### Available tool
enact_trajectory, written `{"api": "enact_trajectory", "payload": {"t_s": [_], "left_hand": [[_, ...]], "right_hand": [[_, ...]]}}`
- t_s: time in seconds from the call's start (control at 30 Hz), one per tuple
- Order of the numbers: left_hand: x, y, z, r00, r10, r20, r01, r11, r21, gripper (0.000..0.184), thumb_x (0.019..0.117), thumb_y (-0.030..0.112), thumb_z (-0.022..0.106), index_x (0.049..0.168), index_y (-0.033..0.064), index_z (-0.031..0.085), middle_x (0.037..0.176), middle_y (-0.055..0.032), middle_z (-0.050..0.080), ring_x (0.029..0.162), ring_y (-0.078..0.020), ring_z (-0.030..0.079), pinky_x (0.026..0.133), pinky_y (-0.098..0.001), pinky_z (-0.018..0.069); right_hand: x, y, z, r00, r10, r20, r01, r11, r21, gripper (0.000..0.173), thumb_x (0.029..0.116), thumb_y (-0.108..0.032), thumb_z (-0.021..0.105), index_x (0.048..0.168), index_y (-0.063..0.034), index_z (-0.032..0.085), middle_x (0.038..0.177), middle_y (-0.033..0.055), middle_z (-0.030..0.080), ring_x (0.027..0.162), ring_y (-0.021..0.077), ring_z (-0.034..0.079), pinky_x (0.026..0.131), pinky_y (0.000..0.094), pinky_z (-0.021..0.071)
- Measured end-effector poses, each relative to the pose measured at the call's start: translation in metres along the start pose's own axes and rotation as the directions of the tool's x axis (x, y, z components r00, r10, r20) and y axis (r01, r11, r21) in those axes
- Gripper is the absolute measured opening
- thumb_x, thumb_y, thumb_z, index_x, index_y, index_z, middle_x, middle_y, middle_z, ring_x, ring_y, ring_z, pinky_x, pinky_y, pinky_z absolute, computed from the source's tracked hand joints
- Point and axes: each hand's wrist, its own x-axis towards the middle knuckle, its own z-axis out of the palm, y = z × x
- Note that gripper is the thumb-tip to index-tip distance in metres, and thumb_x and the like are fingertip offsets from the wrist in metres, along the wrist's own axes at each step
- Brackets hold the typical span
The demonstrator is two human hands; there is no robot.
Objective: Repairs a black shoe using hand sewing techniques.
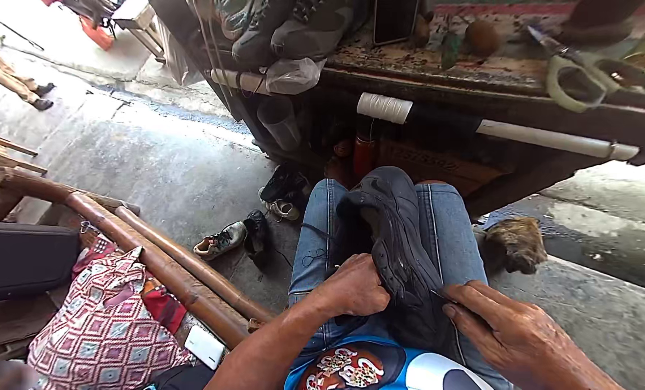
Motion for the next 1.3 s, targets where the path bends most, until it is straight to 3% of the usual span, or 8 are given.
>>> {"api": "enact_trajectory", "payload": {"t_s": [0.2, 0.3, 0.5, 0.7, 0.93, 1.03, 1.13, 1.3], "left_hand": [[0.007, 0.021, -0.003, 0.986, 0.083, 0.147, -0.101, 0.987, 0.122, 0.025, 0.0884, 0.01, 0.066, 0.11, -0.0006, 0.071, 0.106, -0.0155, 0.072, 0.109, -0.0278, 0.066, 0.095, -0.0496, 0.0493], [0.012, 0.021, -0.003, 0.981, 0.11, 0.16, -0.131, 0.983, 0.125, 0.023, 0.0881, 0.01, 0.066, 0.108, -0.0005, 0.071, 0.105, -0.0151, 0.072, 0.108, -0.027, 0.066, 0.095, -0.0483, 0.049], [0.009, 0.011, 0.001, 0.991, 0.12, 0.063, -0.124, 0.99, 0.064, 0.026, 0.085, 0.01, 0.066, 0.108, -0.0005, 0.071, 0.105, -0.0138, 0.072, 0.107, -0.0242, 0.066, 0.095, -0.0457, 0.0488], [0.009, 0.012, 0.005, 0.99, 0.138, 0.017, -0.139, 0.989, 0.049, 0.026, 0.0835, 0.007, 0.066, 0.107, -0.0005, 0.071, 0.105, -0.0138, 0.072, 0.107, -0.0232, 0.067, 0.095, -0.044, 0.0496], [0.006, 0.0, 0.006, 0.985, 0.145, -0.094, -0.145, 0.989, 0.006, 0.027, 0.0806, 0.008, 0.07, 0.106, 0.0009, 0.073, 0.105, -0.0105, 0.074, 0.105, -0.016, 0.068, 0.094, -0.0366, 0.053], [0.008, -0.013, 0.006, 0.987, 0.065, -0.145, -0.088, 0.983, -0.161, 0.036, 0.0771, 0.009, 0.08, 0.11, 0.0012, 0.07, 0.105, -0.0043, 0.074, 0.103, -0.0063, 0.068, 0.095, -0.0302, 0.0562], [0.004, -0.025, 0.005, 0.971, 0.0, -0.238, -0.066, 0.961, -0.27, 0.038, 0.0734, 0.003, 0.081, 0.108, 0.0023, 0.067, 0.097, 0.0023, 0.074, 0.094, 0.0009, 0.069, 0.089, -0.0224, 0.0585], [-0.01, -0.035, -0.011, 0.934, 0.094, -0.346, -0.101, 0.995, -0.005, 0.008, 0.0859, 0.011, 0.071, 0.093, 0.0101, 0.075, 0.088, 0.0041, 0.074, 0.085, -0.0011, 0.07, 0.08, -0.0271, 0.0612]], "right_hand": [[0.015, -0.012, -0.023, 0.971, -0.021, 0.24, 0.068, 0.98, -0.189, 0.023, 0.0875, -0.021, 0.047, 0.094, -0.0104, 0.066, 0.08, 0.0087, 0.063, 0.056, 0.0284, 0.064, 0.042, 0.0453, 0.0481], [0.024, -0.016, -0.019, 0.967, 0.018, 0.256, 0.032, 0.981, -0.19, 0.02, 0.0897, -0.02, 0.049, 0.09, -0.0069, 0.064, 0.076, 0.0098, 0.063, 0.059, 0.0291, 0.067, 0.047, 0.0459, 0.0517], [0.007, 0.004, -0.003, 0.996, 0.078, 0.039, -0.075, 0.995, -0.066, 0.038, 0.1026, -0.044, 0.043, 0.099, -0.0159, 0.068, 0.062, 0.0009, 0.058, 0.049, 0.0204, 0.057, 0.042, 0.0424, 0.0422], [-0.007, 0.01, 0.007, 0.981, 0.162, -0.111, -0.165, 0.986, -0.018, 0.041, 0.1069, -0.039, 0.042, 0.107, -0.0126, 0.074, 0.071, 0.0077, 0.068, 0.058, 0.0217, 0.064, 0.048, 0.043, 0.0461], [-0.03, 0.069, -0.034, 0.853, 0.449, -0.266, -0.466, 0.885, 0.003, 0.042, 0.109, -0.029, 0.046, 0.112, 0.0073, 0.068, 0.094, 0.0292, 0.068, 0.077, 0.0371, 0.067, 0.07, 0.0573, 0.0523], [-0.036, 0.07, -0.035, 0.837, 0.475, -0.272, -0.491, 0.871, 0.011, 0.041, 0.1079, -0.029, 0.049, 0.109, 0.0051, 0.07, 0.089, 0.0243, 0.069, 0.071, 0.0293, 0.065, 0.066, 0.0504, 0.0515], [-0.036, 0.064, -0.037, 0.819, 0.542, -0.188, -0.489, 0.831, 0.267, 0.031, 0.1061, -0.029, 0.051, 0.113, -0.0062, 0.07, 0.075, 0.0032, 0.061, 0.056, 0.0082, 0.054, 0.053, 0.0289, 0.0489], [-0.027, 0.041, -0.036, 0.872, 0.465, 0.156, -0.406, 0.506, 0.761, 0.028, 0.1052, -0.026, 0.049, 0.125, -0.0195, 0.067, 0.061, -0.004, 0.051, 0.045, 0.0059, 0.048, 0.042, 0.0215, 0.0451]]}}
